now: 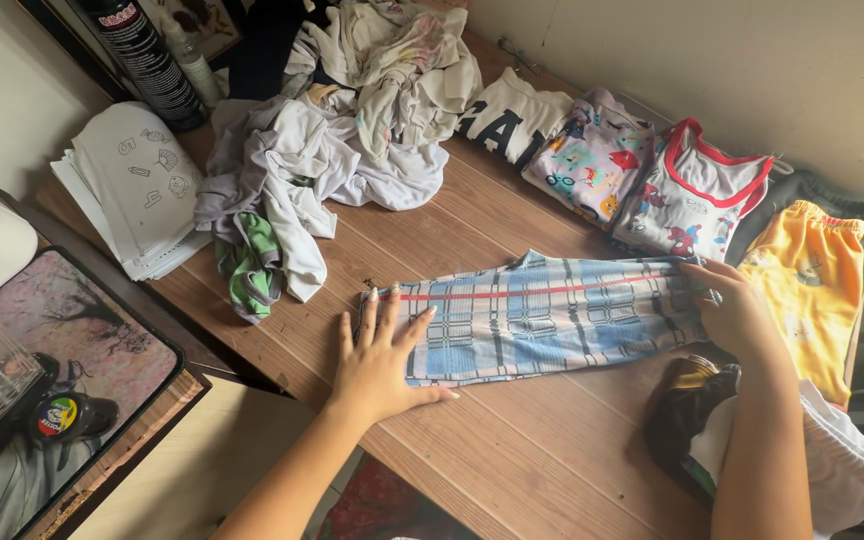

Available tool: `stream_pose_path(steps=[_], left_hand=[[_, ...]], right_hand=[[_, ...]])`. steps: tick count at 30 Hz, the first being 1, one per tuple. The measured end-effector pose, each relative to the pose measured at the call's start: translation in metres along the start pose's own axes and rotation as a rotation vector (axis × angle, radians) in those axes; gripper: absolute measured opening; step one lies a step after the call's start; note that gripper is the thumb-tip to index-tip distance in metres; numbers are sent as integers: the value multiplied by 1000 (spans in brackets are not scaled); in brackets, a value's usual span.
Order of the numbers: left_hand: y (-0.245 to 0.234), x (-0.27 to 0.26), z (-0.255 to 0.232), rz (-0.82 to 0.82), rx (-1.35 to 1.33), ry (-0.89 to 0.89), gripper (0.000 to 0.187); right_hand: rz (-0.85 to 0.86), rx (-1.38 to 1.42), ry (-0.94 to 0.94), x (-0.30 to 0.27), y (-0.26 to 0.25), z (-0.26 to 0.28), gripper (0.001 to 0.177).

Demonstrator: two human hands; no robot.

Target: The person folds items of clothing by hand on a wooden surface, including a long-sleeved shirt, a pair of patterned shorts, and another shirt, before placing them into neat stacks.

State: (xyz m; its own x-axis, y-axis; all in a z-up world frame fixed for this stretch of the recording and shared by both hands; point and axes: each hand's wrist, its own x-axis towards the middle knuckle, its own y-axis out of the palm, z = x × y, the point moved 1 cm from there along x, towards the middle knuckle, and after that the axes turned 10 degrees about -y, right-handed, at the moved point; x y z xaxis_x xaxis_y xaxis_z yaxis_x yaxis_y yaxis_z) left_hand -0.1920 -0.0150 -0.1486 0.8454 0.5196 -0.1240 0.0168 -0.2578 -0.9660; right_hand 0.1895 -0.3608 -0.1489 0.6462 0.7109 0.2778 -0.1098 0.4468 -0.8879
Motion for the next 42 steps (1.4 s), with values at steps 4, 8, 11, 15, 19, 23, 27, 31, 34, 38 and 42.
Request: stream_pose_path(steps=[4, 8, 11, 15, 19, 23, 27, 31, 34, 38, 42], left_hand=[[1, 9, -1, -85, -65, 23, 88], [27, 60, -42, -405, -448, 236, 31], [57, 102, -101, -470, -634, 608, 26], [78, 124, -141, -274, -442, 640, 49], [59, 116, -144, -132, -110, 538, 94], [33, 104, -146, 3, 43, 450, 123], [27, 96, -134, 5, 61, 455, 126], [42, 75, -89, 1, 27, 407, 118], [56, 47, -41, -432, 107, 408, 105], [47, 20, 8, -637, 159, 275, 90], [20, 4, 29, -147, -36, 84, 110]], right_hand=[[32, -34, -38, 2, -6, 16, 65], [-14, -23, -30, 3, -10, 30, 58], [-34, -32, -45, 4, -11, 35, 54], [-48, -32, -49, 4, -12, 37, 53], [-58, -56, -10, 4, -13, 38, 54], [-59, -47, 2, 3, -14, 39, 55], [-61, -72, 27, 2, -14, 36, 55], [-69, -102, 23, 0, -12, 31, 54], [-65, -111, 20, 0, -10, 26, 55], [-64, -111, -15, 2, -11, 21, 55], [-46, -113, -57, 7, -25, 40, 54]])
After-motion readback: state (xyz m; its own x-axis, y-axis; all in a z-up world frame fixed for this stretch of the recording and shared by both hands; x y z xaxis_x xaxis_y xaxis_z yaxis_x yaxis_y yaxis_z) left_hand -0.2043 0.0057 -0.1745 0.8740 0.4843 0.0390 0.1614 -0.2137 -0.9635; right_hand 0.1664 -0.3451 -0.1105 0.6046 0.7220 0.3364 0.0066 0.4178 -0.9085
